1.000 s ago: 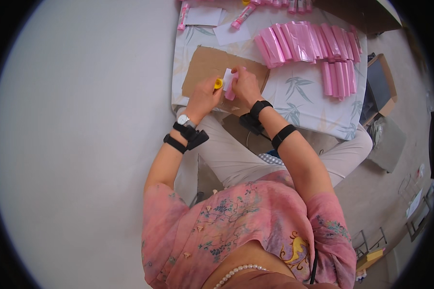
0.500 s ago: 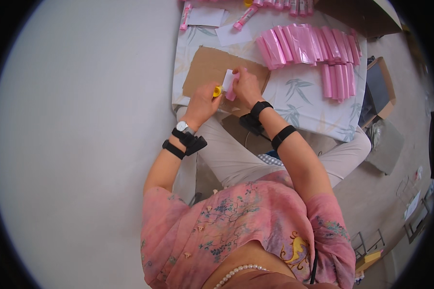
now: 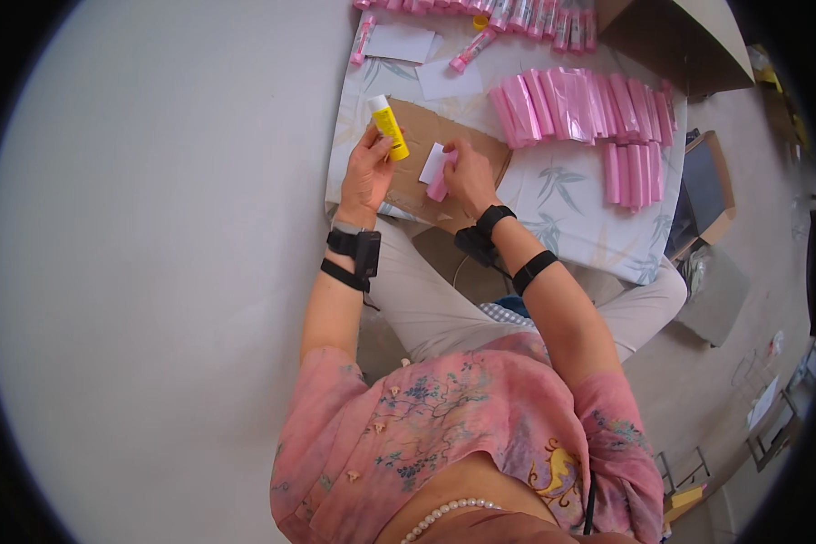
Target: Wrapping small pink tubes in plastic protective sleeves and sealing them with glue.
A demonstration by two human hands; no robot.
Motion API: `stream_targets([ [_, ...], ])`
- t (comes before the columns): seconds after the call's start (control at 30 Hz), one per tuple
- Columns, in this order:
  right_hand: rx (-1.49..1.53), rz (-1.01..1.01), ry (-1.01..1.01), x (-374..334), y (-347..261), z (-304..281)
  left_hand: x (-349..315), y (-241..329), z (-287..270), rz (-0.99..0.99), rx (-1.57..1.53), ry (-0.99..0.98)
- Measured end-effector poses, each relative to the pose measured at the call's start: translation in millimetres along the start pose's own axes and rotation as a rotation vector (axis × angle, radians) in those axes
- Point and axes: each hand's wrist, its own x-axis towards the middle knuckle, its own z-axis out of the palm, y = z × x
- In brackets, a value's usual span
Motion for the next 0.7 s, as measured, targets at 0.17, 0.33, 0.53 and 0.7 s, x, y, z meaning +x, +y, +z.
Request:
stream_targets([
  [0.17,-0.057,-0.13,0.105,2,8,5,36,-17,-10,0.278,0.662,0.097],
  [0.33,-0.041,-0.13,0.092,0,7,5,40,-28,-17,0.532,1.214,0.235],
  [0.53,-0.032,-0.148,0.111,-1,7,7,36,-28,-9,0.551,1.226,0.31],
  [0.7,0.155,-0.019,0.032,-10,7,-10,-11,-37,25,0.723,1.296,0.491],
])
